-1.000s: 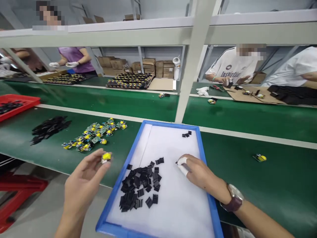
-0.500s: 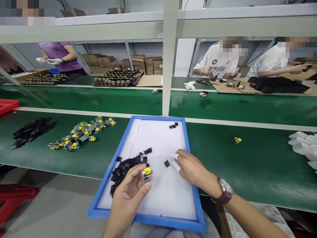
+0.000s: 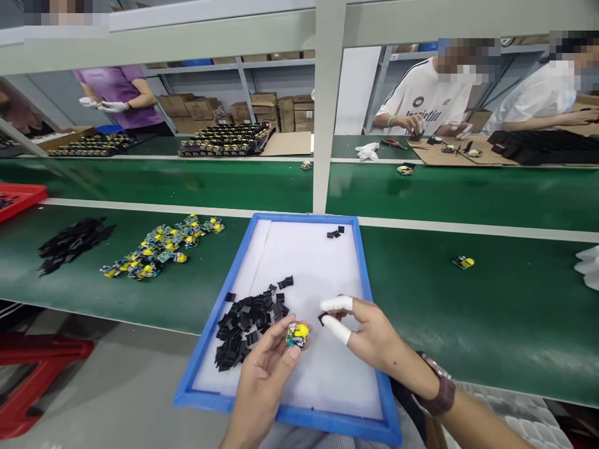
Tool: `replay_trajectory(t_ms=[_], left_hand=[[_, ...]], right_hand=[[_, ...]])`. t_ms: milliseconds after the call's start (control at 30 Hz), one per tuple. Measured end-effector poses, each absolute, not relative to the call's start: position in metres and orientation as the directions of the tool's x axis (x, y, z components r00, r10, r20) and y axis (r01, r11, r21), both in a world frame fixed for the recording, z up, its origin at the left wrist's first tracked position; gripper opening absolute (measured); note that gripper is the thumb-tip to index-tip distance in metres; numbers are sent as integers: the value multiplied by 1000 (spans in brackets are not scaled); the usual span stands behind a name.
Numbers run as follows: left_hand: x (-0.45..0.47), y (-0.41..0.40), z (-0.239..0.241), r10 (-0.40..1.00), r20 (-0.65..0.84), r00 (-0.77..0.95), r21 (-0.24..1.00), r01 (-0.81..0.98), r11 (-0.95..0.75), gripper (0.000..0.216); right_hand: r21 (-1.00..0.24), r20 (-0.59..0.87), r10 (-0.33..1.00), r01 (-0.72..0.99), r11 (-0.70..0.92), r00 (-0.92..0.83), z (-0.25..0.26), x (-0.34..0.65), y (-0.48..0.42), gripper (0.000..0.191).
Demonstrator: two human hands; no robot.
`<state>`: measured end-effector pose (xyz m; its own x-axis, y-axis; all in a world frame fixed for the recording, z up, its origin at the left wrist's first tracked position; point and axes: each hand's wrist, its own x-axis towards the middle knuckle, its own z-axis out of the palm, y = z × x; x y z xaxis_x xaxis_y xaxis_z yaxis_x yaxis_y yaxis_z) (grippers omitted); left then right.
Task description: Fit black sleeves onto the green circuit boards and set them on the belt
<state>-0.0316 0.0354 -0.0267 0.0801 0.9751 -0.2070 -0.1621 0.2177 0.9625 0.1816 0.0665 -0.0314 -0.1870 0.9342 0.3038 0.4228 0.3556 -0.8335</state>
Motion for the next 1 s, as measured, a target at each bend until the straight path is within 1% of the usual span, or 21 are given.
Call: replay_trajectory(t_ms=[67,133,200,300,367,433,533,600,667,733,800,900,1000], left_hand=[[-34,35,-29,972,-214,97,966,-128,226,45],[-34,35,-30,974,-199,110,975,-75,208,44],[-34,34,-30,983,-152,100,988,-2,153,43],[-32,31,-30,997,-31,68,990,137,21,39],[-30,28,-29,995,41,91,972,228,-60,40],[-26,25,-29,987,98,126,953,275,-129,45],[-21,20,-30,979,162,121,952,241,-188,52],[-19,17,-31,982,162,102,967,182,-178,57],[-19,15,-30,985,133,107,980,135,-147,55],[-22,15,-28,983,102,153,987,108,-119,45],[-26,15,-27,979,68,192,993,83,-85,37],[-30,17,-24,978,-19,206,998,58,8,37],[-30,18,-21,964,-69,255,998,14,68,38]], right_hand=[[-903,314,942,268,335,-120,-25,179,59,12],[-934,292,951,184,306,-98,-21,177,53,12],[-962,229,970,133,238,-79,-20,175,49,12],[-990,121,991,65,125,-64,-22,173,45,14],[-995,99,993,21,100,-59,-23,172,42,17],[-994,111,992,3,111,-53,-24,170,39,17],[-993,120,992,15,121,-41,-25,169,34,14],[-992,121,992,34,122,-30,-26,170,30,13],[-987,148,989,56,149,-26,-25,171,26,13],[-980,188,982,63,189,-31,-23,172,22,14],[-976,212,977,35,213,-30,-21,172,19,16],[-966,255,967,-33,255,-13,-18,172,15,20],[-951,307,951,-48,306,-18,-18,171,12,26]])
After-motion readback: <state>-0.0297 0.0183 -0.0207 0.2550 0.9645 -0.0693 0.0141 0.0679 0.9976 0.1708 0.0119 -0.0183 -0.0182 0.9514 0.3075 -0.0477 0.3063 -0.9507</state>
